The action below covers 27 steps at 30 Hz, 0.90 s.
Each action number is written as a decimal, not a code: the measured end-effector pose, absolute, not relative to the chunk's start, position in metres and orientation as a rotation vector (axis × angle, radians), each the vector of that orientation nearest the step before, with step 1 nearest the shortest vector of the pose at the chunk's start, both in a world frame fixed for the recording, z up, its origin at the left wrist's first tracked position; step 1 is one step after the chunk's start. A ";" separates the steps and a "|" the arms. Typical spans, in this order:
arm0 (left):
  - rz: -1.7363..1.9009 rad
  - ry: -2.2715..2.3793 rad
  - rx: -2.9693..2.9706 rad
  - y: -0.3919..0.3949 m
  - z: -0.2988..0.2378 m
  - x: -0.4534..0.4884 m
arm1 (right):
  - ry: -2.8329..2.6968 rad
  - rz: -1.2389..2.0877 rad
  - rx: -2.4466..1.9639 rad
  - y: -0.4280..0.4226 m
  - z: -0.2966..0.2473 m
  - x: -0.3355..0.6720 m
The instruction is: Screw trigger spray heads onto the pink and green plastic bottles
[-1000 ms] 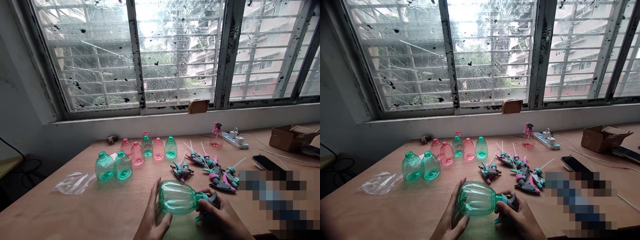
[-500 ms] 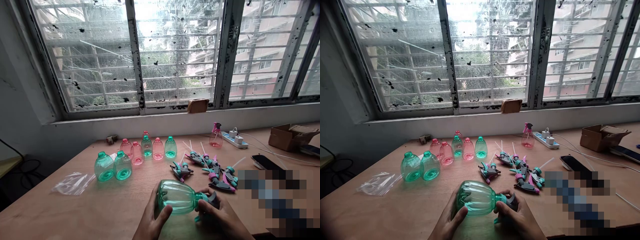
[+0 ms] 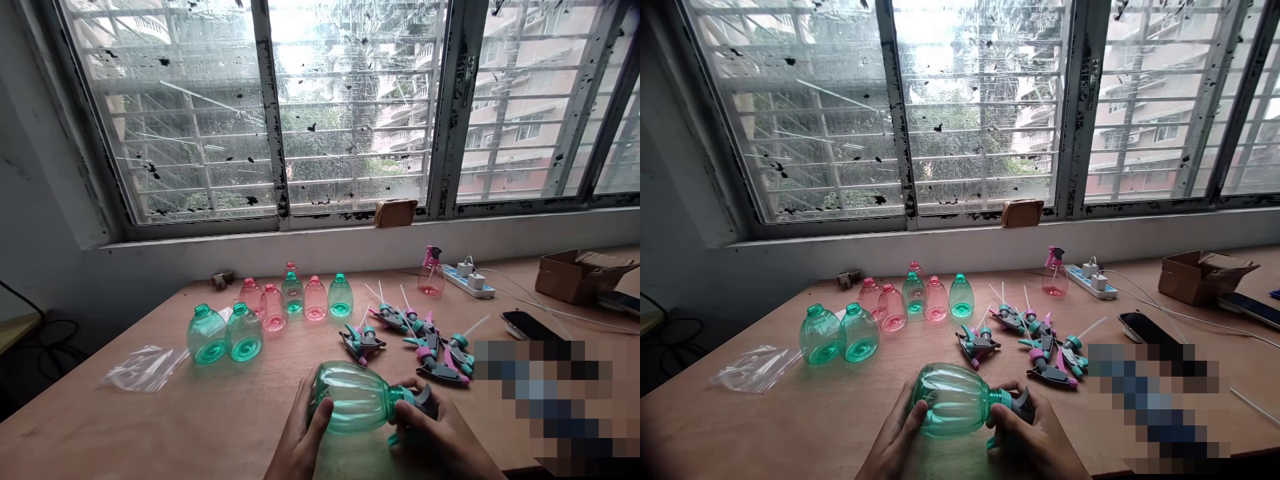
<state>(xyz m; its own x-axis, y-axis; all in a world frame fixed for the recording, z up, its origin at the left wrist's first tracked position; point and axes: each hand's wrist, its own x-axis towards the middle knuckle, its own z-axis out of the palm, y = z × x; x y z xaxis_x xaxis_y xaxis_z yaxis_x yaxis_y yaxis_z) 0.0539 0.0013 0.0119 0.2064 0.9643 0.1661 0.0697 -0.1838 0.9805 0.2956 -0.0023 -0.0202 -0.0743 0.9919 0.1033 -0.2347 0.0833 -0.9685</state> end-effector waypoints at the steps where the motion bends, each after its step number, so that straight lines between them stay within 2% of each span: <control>1: 1.150 1.042 1.477 0.002 0.012 0.054 | -1.138 1.301 -0.929 -0.002 -0.020 0.295; 8: 1.173 1.040 1.405 -0.001 0.008 0.057 | -1.104 1.331 -0.938 -0.004 -0.017 0.295; 15: 1.112 0.816 1.445 -0.002 -0.006 0.056 | -1.101 1.312 -0.909 -0.003 -0.020 0.295; 19: 1.125 0.862 1.581 -0.001 -0.008 0.055 | -1.097 1.325 -0.924 -0.003 -0.021 0.295; 27: 1.123 0.999 1.471 -0.004 0.009 0.054 | -1.084 1.338 -0.953 -0.004 -0.019 0.295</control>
